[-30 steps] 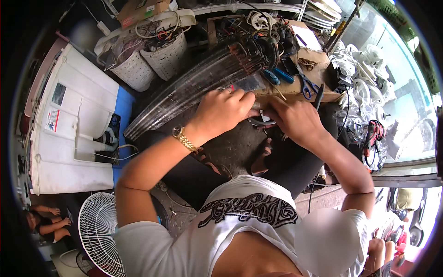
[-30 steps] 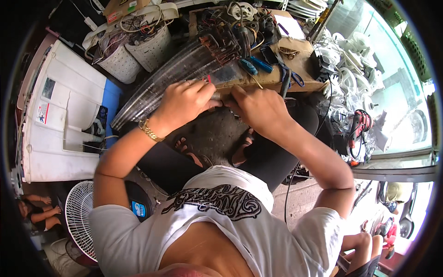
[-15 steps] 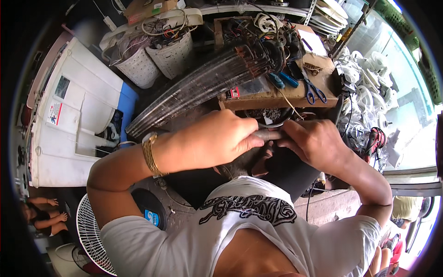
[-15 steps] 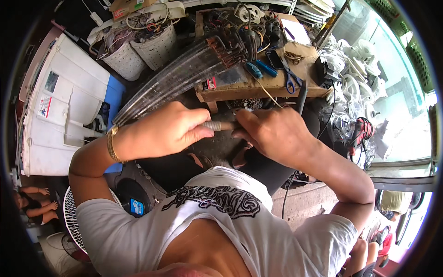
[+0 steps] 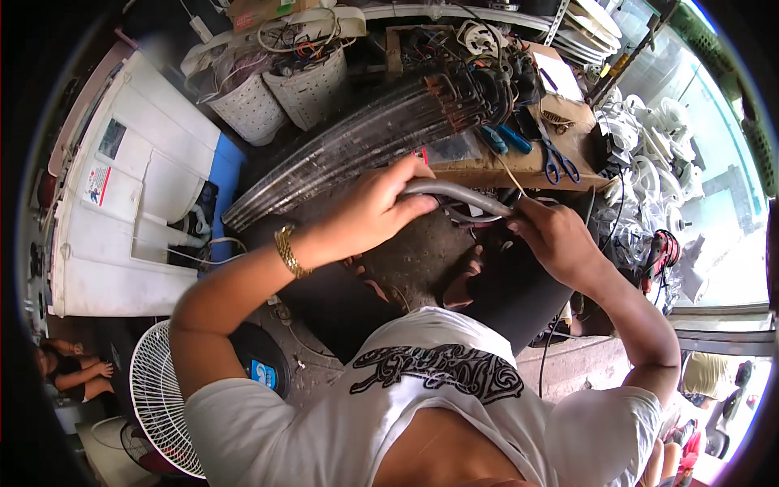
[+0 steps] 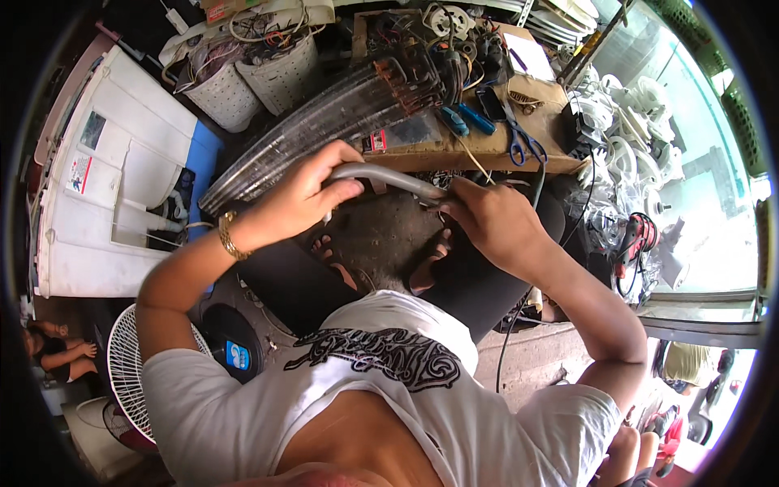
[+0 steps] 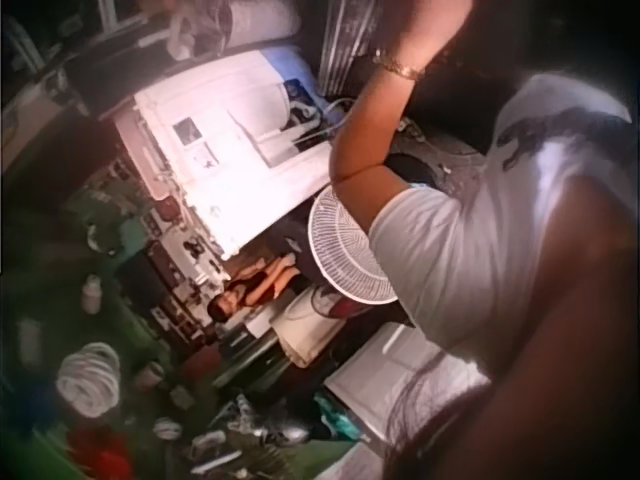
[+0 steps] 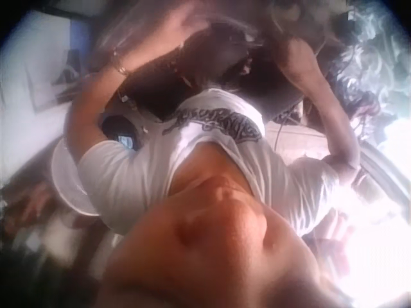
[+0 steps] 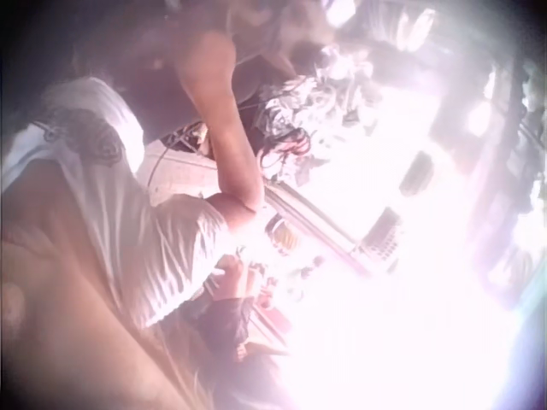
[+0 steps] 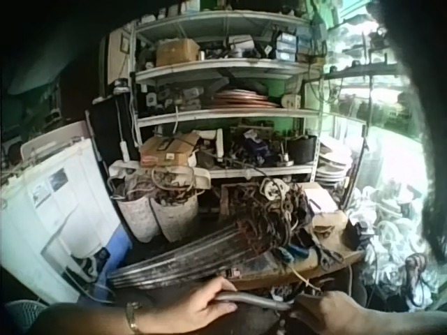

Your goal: The person manipulates a metal pipe and an evaporator coil component by hand, attaching small fittings and wrapping the unit in black insulation material.

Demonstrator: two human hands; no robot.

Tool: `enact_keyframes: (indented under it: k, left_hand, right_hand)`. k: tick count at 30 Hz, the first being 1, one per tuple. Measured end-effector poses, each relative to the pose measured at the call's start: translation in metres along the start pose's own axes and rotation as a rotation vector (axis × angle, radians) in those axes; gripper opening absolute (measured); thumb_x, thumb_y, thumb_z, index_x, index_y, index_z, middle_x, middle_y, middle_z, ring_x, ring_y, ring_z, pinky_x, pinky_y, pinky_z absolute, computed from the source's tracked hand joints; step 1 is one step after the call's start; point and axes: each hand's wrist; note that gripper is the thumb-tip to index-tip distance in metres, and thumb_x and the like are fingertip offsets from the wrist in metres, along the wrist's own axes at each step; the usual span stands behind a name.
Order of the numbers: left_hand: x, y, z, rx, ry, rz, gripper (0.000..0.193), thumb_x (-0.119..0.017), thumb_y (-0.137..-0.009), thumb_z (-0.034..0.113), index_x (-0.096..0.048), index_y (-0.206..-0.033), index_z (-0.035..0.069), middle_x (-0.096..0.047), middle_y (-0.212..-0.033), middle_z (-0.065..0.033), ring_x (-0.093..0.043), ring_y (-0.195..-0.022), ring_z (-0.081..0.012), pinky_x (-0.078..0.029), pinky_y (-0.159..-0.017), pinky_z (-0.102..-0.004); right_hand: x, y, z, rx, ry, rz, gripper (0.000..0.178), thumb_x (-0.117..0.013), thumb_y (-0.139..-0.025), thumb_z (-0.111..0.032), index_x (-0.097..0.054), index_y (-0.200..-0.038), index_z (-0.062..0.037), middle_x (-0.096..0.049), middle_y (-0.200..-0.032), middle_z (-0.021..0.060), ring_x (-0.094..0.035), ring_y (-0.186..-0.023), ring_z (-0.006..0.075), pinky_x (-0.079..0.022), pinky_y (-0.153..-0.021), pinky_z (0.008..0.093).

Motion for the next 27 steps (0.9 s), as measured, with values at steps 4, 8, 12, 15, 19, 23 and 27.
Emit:
enact_keyframes:
  k: [4,8,12,15,19,23,27]
  left_hand:
    - [-0.008,0.007,0.013,-0.050,-0.104,0.071,0.021,-0.065,-0.096,0.015,-0.054,-0.110,0.003,-0.056,-0.079,-0.0007,-0.057,-0.069,-0.0128,-0.047,-0.065,-0.0272]
    - [0.006,0.018,0.026,0.425,0.897,-0.333,0.035,-0.053,-0.102,0.039,-0.053,-0.101,0.003,-0.044,-0.066,0.0033,-0.037,-0.052,-0.0038,-0.030,-0.048,-0.0218]
    - [0.012,0.018,0.021,0.417,1.225,-0.687,0.045,-0.042,-0.105,0.048,-0.050,-0.092,0.006,-0.033,-0.060,0.0069,-0.028,-0.048,-0.0023,-0.027,-0.045,-0.0193]
    - [0.016,0.015,0.012,0.320,0.875,-0.521,0.043,-0.043,-0.105,0.046,-0.049,-0.087,0.008,-0.034,-0.062,0.0066,-0.032,-0.051,-0.0026,-0.029,-0.046,-0.0199]
    - [0.014,-0.002,0.015,0.098,0.387,-0.193,0.024,-0.056,-0.102,0.028,-0.055,-0.102,0.004,-0.048,-0.071,0.0037,-0.042,-0.058,-0.0056,-0.039,-0.054,-0.0221]
    - [0.008,-0.014,-0.001,-0.143,-0.261,0.113,0.027,-0.062,-0.096,0.010,-0.055,-0.120,0.001,-0.068,-0.098,-0.0092,-0.067,-0.084,-0.0278,-0.052,-0.072,-0.0336]
    - [0.001,-0.014,-0.009,-0.102,-0.405,0.250,0.020,-0.060,-0.096,0.007,-0.055,-0.115,0.001,-0.069,-0.098,-0.0185,-0.068,-0.090,-0.0377,-0.053,-0.073,-0.0388]
  right_hand:
    - [0.001,0.004,-0.002,-0.038,-0.107,-0.032,0.022,-0.060,-0.096,-0.026,-0.058,-0.096,-0.0039,-0.060,-0.066,0.0206,-0.061,-0.067,0.0425,-0.046,-0.059,0.0491]
    - [0.004,0.003,0.008,0.160,0.013,0.067,0.025,-0.063,-0.094,-0.029,-0.059,-0.096,-0.0043,-0.062,-0.070,0.0181,-0.063,-0.067,0.0401,-0.047,-0.058,0.0472]
    - [0.012,-0.008,0.014,0.314,0.018,0.137,0.030,-0.065,-0.092,-0.031,-0.061,-0.095,-0.0019,-0.061,-0.074,0.0185,-0.061,-0.070,0.0418,-0.047,-0.062,0.0450]
    - [0.000,-0.008,0.022,0.202,-0.023,0.102,0.029,-0.064,-0.093,-0.032,-0.061,-0.094,-0.0028,-0.062,-0.074,0.0188,-0.062,-0.072,0.0415,-0.047,-0.061,0.0464]
    - [-0.017,-0.002,0.022,0.046,-0.218,0.117,0.033,-0.056,-0.100,-0.034,-0.059,-0.093,-0.0015,-0.055,-0.066,0.0116,-0.051,-0.057,0.0310,-0.042,-0.056,0.0360]
    - [-0.034,-0.006,0.023,-0.160,-0.727,-0.017,0.036,-0.051,-0.104,-0.035,-0.056,-0.094,-0.0011,-0.045,-0.066,-0.0021,-0.039,-0.058,0.0095,-0.035,-0.055,0.0245]
    - [-0.029,-0.007,0.021,-0.252,-0.743,-0.034,0.037,-0.050,-0.105,-0.037,-0.055,-0.093,-0.0015,-0.041,-0.068,-0.0052,-0.036,-0.063,0.0044,-0.033,-0.057,0.0213]
Point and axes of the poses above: each hand's wrist, its own y-axis away from the middle knuckle, its own x-axis out of the back of the hand, z = x × y
